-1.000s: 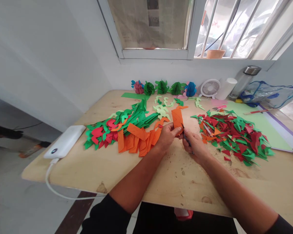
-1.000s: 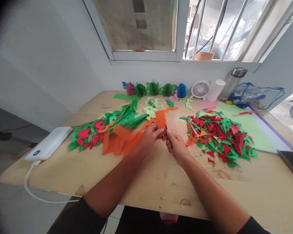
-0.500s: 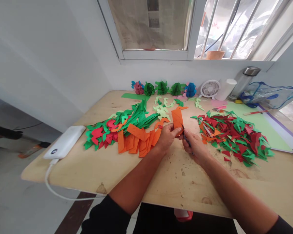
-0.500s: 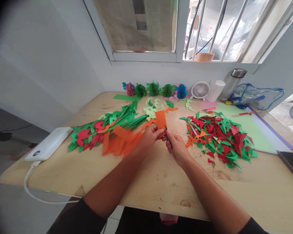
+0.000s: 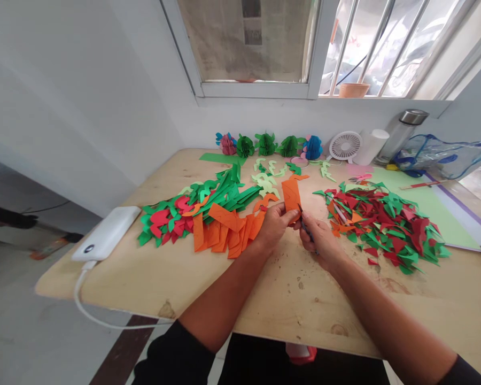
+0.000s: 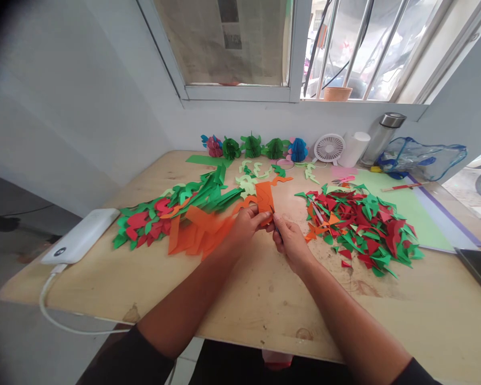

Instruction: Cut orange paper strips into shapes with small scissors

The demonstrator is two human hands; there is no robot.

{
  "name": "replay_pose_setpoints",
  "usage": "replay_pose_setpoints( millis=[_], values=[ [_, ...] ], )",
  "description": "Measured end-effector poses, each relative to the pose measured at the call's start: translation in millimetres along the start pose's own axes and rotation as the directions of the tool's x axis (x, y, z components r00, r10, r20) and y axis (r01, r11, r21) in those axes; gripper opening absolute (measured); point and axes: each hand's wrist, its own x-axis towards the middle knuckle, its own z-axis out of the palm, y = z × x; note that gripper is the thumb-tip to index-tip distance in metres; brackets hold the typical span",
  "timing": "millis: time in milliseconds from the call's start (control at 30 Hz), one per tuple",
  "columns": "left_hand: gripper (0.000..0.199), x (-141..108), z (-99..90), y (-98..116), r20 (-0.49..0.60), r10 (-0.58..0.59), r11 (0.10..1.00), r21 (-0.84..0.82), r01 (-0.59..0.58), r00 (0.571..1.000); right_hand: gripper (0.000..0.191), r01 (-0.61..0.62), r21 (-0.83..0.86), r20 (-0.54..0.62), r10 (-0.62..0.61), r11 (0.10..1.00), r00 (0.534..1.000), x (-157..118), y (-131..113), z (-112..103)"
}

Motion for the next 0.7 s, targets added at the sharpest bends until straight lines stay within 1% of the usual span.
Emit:
replay_pose_setpoints(
  millis=[433, 700],
  values=[
    [0.02, -0.3, -0.5, 0.1, 0.012, 0.0, 1.0, 0.003, 0.0, 1.0, 0.051, -0.007, 0.002, 0.007, 0.007, 1.0, 1.0, 1.3, 1.0, -1.9],
    [0.017, 1.2, -0.7, -1.4, 0.0, 0.005, 1.0, -0.012, -0.005, 1.0, 0.051, -0.009, 0.009, 0.014, 0.009, 1.0, 1.0, 1.8, 1.7, -2.3]
  ],
)
